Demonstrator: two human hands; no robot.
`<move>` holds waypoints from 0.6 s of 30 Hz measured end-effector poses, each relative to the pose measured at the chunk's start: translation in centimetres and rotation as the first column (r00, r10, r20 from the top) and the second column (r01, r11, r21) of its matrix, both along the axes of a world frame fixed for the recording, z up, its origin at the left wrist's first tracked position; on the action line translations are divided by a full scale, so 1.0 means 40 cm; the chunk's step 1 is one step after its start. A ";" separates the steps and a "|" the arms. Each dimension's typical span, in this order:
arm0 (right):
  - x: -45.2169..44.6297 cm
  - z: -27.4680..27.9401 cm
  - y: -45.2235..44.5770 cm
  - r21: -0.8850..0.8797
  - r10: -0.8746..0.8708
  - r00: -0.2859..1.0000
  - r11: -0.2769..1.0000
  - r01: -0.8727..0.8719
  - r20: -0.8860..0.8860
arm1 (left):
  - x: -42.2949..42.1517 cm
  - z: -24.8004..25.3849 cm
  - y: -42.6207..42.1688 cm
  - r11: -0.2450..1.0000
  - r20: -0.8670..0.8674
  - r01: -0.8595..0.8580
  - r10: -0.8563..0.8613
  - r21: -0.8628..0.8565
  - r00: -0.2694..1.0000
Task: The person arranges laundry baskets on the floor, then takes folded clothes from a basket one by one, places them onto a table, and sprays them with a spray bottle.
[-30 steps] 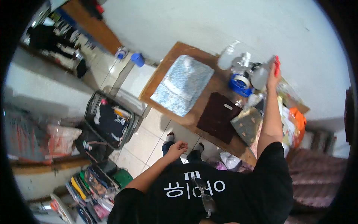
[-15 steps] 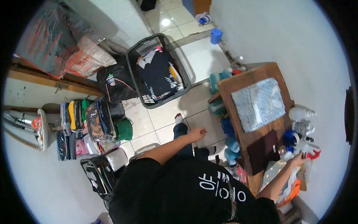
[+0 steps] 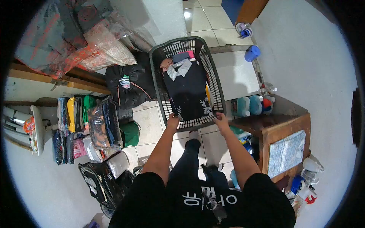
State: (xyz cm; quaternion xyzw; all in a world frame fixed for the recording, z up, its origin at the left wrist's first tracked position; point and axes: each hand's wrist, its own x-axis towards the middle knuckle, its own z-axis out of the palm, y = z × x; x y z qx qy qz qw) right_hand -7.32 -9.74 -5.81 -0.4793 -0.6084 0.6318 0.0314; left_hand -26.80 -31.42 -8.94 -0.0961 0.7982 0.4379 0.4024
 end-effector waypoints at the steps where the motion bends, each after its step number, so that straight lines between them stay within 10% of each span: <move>1: -0.054 -0.037 0.005 -0.030 -0.014 0.996 0.999 0.017 0.093 | -0.013 -0.035 -0.002 0.998 0.006 -0.050 0.050 -0.049 0.999; 5: -0.183 -0.023 0.000 -0.362 -0.211 0.950 0.887 0.285 0.229 | -0.023 -0.202 -0.030 0.965 0.313 -0.219 0.165 0.145 0.935; 6: -0.189 -0.076 0.002 -0.369 -0.275 0.940 0.867 0.334 0.204 | -0.026 -0.045 0.012 0.982 0.366 -0.187 0.170 0.012 0.915; 10: -0.173 -0.207 -0.007 0.196 -0.224 0.926 0.966 0.170 0.303 | -0.001 -0.103 0.003 0.960 0.247 -0.278 0.265 0.022 0.932; 13: -0.209 -0.050 -0.005 0.131 -0.181 0.890 0.982 0.138 0.418 | -0.010 -0.089 -0.006 0.962 0.232 -0.263 0.241 0.070 0.942; 18: -0.190 -0.081 0.064 -0.598 -0.121 0.993 0.795 0.106 0.016 | -0.063 0.005 -0.006 0.876 0.419 -0.384 0.243 0.293 0.875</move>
